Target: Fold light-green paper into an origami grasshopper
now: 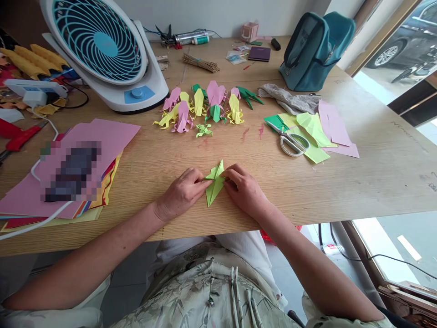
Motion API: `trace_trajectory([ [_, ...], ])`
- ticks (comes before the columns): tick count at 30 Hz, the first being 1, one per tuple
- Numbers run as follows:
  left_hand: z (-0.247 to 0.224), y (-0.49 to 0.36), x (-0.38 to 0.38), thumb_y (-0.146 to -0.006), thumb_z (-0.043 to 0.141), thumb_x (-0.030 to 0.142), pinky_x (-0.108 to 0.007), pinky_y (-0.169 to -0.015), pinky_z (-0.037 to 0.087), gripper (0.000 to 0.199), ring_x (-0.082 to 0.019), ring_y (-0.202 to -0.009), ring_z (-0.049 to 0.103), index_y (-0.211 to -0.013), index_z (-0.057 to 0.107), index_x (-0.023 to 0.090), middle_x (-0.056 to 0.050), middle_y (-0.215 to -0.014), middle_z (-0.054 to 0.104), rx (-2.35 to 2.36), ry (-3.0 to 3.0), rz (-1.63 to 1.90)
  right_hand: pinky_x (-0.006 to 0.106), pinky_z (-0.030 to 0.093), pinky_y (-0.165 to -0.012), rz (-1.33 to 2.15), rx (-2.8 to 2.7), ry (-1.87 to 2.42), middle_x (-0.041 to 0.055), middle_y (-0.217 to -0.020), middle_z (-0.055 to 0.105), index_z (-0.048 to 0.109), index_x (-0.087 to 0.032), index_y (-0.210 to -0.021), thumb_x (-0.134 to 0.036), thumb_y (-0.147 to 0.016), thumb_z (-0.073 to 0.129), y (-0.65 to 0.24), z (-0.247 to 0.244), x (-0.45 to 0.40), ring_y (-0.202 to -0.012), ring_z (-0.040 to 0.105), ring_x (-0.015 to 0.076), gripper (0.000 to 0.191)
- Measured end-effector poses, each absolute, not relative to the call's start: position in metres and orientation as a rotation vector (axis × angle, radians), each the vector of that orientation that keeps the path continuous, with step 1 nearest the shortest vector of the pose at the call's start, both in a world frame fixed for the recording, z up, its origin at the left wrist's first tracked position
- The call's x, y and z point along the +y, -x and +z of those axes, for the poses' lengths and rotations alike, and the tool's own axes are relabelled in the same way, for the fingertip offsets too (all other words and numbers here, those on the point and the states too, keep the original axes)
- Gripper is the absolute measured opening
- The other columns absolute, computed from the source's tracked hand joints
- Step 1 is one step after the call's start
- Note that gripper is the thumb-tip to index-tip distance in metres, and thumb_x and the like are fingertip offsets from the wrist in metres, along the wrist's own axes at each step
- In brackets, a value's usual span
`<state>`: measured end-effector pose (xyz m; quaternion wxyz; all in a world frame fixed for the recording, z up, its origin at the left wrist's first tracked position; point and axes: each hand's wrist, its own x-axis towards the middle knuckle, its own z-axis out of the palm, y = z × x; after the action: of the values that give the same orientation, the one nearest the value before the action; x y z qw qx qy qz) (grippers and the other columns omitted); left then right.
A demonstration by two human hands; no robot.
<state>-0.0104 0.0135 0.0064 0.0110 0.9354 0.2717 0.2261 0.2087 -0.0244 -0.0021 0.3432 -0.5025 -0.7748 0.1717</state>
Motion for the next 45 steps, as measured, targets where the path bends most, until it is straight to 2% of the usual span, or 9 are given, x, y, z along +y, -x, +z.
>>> trace_trajectory([
  [6,0.003,0.013,0.013,-0.1,0.042,0.011,-0.035,-0.095,0.052,0.027,-0.02,-0.105,0.057,-0.115,0.064,0.014,-0.01,-0.111,0.065,0.721,-2.901,0.724,0.034,0.053,-0.08,0.412,-2.036,1.284,0.0083,-0.105,0.063,0.065,-0.021,-0.103,-0.01,-0.091,0.052,-0.208,-0.002,-0.025,-0.093,0.064,0.0203,0.021],
  [12,-0.004,0.016,0.012,-0.098,0.044,0.01,-0.038,-0.104,0.053,0.028,-0.021,-0.12,0.06,-0.119,0.063,0.012,-0.013,-0.125,0.066,0.722,-2.88,0.751,0.035,0.053,-0.084,0.431,-2.066,1.257,0.0088,-0.107,0.064,0.065,-0.021,-0.104,-0.009,-0.092,0.049,-0.208,0.0,-0.025,-0.097,0.064,0.0203,0.023],
  [20,-0.005,0.018,0.012,-0.098,0.046,0.008,-0.039,-0.105,0.053,0.028,-0.021,-0.121,0.063,-0.118,0.065,0.011,-0.012,-0.129,0.067,0.705,-2.951,0.751,0.037,0.053,-0.086,0.418,-2.099,1.251,0.0096,-0.109,0.066,0.067,-0.022,-0.108,-0.011,-0.095,0.047,-0.207,0.001,-0.026,-0.098,0.065,0.022,0.026],
  [26,-0.001,0.021,0.008,-0.098,0.046,0.011,-0.041,-0.096,0.052,0.032,-0.027,-0.127,0.057,-0.125,0.062,0.011,-0.014,-0.137,0.062,0.737,-3.061,0.556,0.04,0.053,-0.088,0.379,-2.15,1.232,0.0103,-0.112,0.068,0.067,-0.023,-0.116,-0.013,-0.098,0.043,-0.206,0.002,-0.027,-0.101,0.065,0.023,0.032],
  [36,0.001,0.022,0.001,-0.095,0.038,0.005,-0.041,-0.102,0.045,0.042,-0.027,-0.134,0.051,-0.133,0.056,0.008,-0.018,-0.144,0.053,0.716,-3.104,0.424,0.045,0.051,-0.089,0.262,-2.251,1.218,0.0121,-0.115,0.069,0.067,-0.022,-0.121,-0.014,-0.098,0.045,-0.208,-0.002,-0.026,-0.102,0.064,0.0261,0.033],
  [41,0.003,0.019,0.0,-0.094,0.037,0.005,-0.04,-0.102,0.044,0.047,-0.026,-0.136,0.05,-0.139,0.05,0.009,-0.017,-0.148,0.05,0.737,-3.115,0.345,0.048,0.05,-0.094,0.263,-2.284,1.201,0.0132,-0.122,0.067,0.065,-0.022,-0.125,-0.014,-0.096,0.046,-0.209,-0.004,-0.026,-0.108,0.063,0.0276,0.036],
  [45,0.006,0.016,0.0,-0.096,0.037,0.007,-0.04,-0.098,0.044,0.046,-0.026,-0.134,0.051,-0.14,0.05,0.011,-0.015,-0.149,0.05,0.777,-3.142,0.292,0.044,0.053,-0.095,0.319,-2.186,1.242,0.0126,-0.125,0.064,0.063,-0.023,-0.126,-0.016,-0.098,0.043,-0.208,-0.002,-0.027,-0.111,0.064,0.0255,0.036],
])
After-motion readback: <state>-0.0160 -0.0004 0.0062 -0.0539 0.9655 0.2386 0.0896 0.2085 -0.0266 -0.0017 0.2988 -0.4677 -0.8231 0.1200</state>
